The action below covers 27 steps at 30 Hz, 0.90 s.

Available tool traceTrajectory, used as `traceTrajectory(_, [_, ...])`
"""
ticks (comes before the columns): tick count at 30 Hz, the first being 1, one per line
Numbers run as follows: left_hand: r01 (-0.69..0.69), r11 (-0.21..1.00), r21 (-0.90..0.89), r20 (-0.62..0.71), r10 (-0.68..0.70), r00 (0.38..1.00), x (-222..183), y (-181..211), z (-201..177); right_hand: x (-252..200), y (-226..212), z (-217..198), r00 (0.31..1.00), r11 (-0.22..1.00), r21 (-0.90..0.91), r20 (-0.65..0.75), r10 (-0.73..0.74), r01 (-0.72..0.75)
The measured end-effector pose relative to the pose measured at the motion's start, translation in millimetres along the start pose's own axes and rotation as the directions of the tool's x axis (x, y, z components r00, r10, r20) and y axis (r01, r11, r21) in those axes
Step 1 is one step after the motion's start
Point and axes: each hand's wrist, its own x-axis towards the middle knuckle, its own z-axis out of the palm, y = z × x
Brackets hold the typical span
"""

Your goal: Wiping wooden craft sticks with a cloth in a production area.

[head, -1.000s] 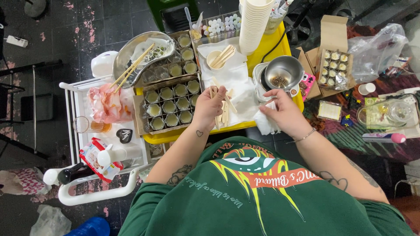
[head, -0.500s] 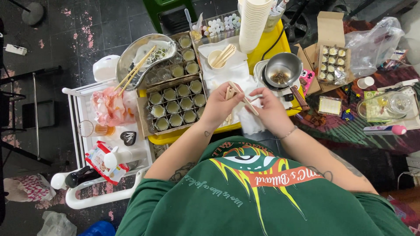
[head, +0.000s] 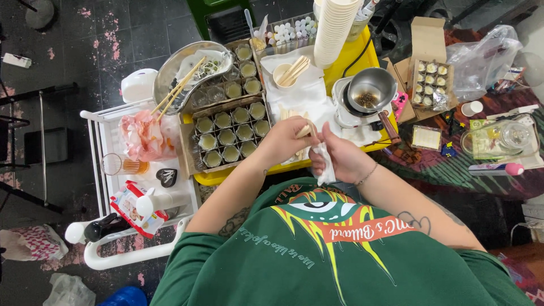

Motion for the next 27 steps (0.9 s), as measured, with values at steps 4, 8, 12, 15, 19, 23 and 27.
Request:
traceTrajectory(4, [-0.136,0.916,0.378,0.028,0.135,0.990,-10,21,3,5,3,15,0.961,0.984,-0.161,-0.275,0.033,-0.080])
traceTrajectory(8, [-0.087,0.990,0.111,-0.094,0.098,0.991,-15,19,7,6,1,14,0.940,0.959,-0.281,-0.337,-0.056,-0.043])
traceTrajectory(12, [-0.188,0.959,0.211,-0.097,0.212,0.972,-16,14,5,6,-3,18,0.979,0.943,-0.331,-0.184,-0.089,0.024])
traceTrajectory(15, [-0.174,0.967,0.186,-0.068,0.190,0.979,-13,11,4,11,1,0,0.987,0.971,-0.221,-0.109,-0.114,0.088])
traceTrajectory(19, [-0.139,0.951,0.277,-0.134,0.182,0.974,-11,6,8,14,-8,17,0.934,0.962,-0.240,-0.298,-0.199,0.128])
traceTrajectory(23, [-0.217,0.948,0.235,-0.374,0.294,0.880,-10,-8,13,13,-17,39,0.859,0.894,-0.293,-0.289,-0.421,0.340])
traceTrajectory(27, [0.102,0.989,0.105,-0.201,-0.080,0.976,-12,-24,7,14,-31,32,0.750,0.803,-0.111,-0.302,-0.589,0.586])
